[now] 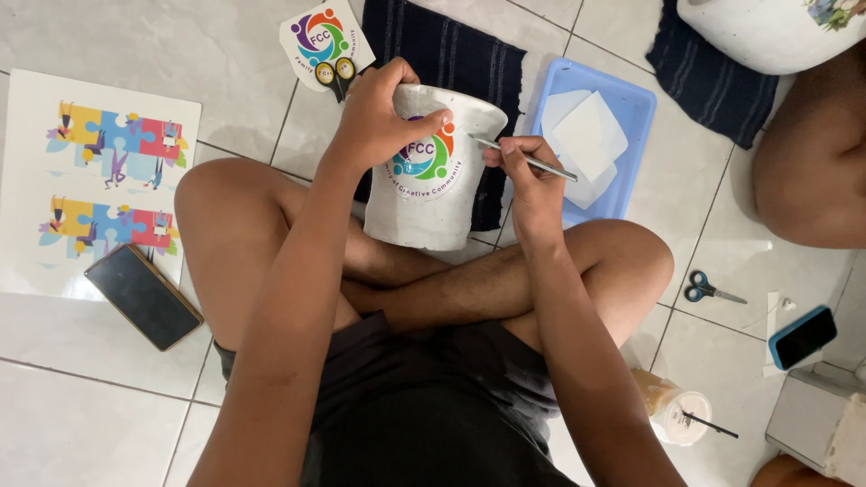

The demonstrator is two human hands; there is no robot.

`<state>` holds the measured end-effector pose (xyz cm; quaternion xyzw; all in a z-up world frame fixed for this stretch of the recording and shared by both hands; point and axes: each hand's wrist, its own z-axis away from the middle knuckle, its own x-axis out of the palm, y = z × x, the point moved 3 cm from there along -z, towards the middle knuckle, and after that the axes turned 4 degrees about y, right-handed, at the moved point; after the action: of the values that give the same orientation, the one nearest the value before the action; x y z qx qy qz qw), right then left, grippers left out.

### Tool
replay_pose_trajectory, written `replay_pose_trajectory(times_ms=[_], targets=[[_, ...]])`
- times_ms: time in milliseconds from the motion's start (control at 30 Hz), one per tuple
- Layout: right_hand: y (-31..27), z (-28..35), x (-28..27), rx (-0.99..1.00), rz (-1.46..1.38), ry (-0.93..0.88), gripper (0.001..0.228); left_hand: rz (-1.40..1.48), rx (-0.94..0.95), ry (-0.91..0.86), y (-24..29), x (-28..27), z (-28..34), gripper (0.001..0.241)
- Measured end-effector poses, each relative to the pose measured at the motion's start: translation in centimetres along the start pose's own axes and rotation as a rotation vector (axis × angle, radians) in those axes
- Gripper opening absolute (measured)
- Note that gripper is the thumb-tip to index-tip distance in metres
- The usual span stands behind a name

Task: The person sits on the floor and uses a metal tool to scrape and peel a colorful logo sticker off the side of a white ceramic pot. They work around the edges and center of the sticker, lifting the material and discarding pieces into a nearby red bucket.

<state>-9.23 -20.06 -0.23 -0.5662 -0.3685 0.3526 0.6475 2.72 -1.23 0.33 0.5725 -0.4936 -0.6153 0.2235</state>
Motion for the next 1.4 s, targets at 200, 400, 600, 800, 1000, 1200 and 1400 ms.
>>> replay_pose_trajectory(times_ms=[200, 400, 600, 800, 1000, 1200, 1400], targets=[[-0.1, 0.2, 0.0, -0.012, 0.015, -0.007, 0.012, 0.008, -0.01, -0.006, -0.1, 0.1, 0.0, 0.044], [0.4, 0.2, -0.4, 0.008, 0.012, 0.002, 0.009, -0.004, -0.02, -0.014, 0.1, 0.0, 0.0, 0.044], [2.2, -0.1, -1.1, 0.074, -0.192, -0.076, 0.008, 0.008, -0.024, -0.016, -0.1, -0.1, 0.0, 0.044], [2.4, 0.0, -0.7, 0.139, -0.229, -0.123, 0.01, 0.006, -0.003, -0.006, -0.2, 0.0, -0.1, 0.046], [2.0, 0.1, -0.6, 0.175, -0.263, -0.106, 0.011, -0.022, -0.029, -0.009, -0.2, 0.0, 0.0, 0.045], [1.6, 0.3, -0.2, 0.19, -0.234, -0.092, 0.012, -0.027, -0.087, -0.021, -0.1, -0.1, 0.2, 0.043], [1.8, 0.3, -0.3, 0.171, -0.23, -0.119, 0.011, -0.027, -0.058, -0.007, -0.2, 0.0, 0.2, 0.043]])
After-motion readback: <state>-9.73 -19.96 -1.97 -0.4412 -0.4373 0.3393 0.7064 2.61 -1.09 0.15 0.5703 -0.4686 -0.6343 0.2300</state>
